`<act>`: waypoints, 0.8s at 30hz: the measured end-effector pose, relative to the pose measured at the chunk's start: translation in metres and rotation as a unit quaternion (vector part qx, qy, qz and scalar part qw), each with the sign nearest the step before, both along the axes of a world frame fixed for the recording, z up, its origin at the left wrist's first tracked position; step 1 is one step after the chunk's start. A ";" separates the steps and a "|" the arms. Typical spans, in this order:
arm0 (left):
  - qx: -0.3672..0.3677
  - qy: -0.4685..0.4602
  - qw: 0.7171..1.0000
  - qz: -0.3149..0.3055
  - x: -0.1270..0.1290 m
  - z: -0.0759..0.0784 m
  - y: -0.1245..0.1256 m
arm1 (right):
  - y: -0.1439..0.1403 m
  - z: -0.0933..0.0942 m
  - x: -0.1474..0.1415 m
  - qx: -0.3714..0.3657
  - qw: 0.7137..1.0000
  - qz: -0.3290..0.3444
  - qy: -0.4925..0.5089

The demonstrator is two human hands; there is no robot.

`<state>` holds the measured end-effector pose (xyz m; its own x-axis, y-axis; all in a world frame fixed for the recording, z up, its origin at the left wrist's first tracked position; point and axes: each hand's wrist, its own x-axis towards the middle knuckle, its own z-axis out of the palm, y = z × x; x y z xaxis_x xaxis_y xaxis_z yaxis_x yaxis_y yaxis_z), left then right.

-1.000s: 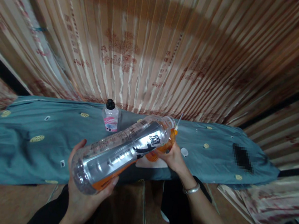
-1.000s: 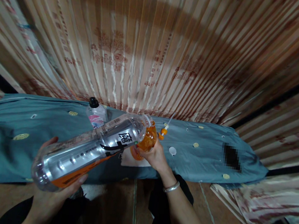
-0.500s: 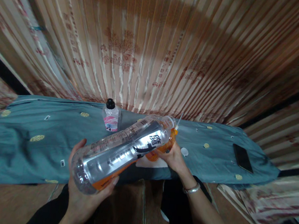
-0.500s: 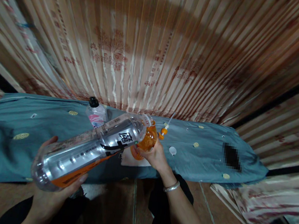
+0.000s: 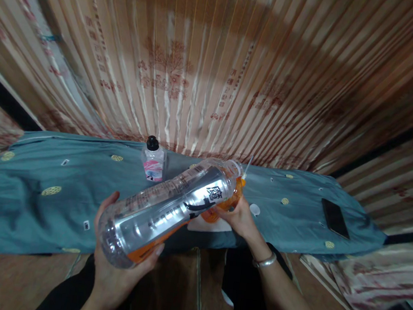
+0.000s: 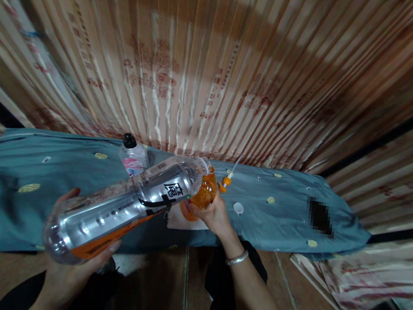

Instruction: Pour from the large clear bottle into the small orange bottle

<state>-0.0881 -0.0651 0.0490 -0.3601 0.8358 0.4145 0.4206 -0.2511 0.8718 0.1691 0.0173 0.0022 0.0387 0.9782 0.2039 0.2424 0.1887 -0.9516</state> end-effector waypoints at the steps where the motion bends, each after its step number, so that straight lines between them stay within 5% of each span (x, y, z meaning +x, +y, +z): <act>1: -0.002 0.000 1.000 0.000 0.000 0.000 0.000 | 0.000 0.000 0.000 0.002 1.000 0.002 0.000; 24: 0.011 0.013 1.000 -0.007 -0.001 0.001 0.000 | -0.001 0.006 -0.003 0.011 1.000 -0.004 -0.001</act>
<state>-0.0892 -0.0651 0.0498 -0.3373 0.8312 0.4419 0.4392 -0.2763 0.8549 0.1658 0.0162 0.0078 0.0451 0.9733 0.2250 0.2466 0.2074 -0.9467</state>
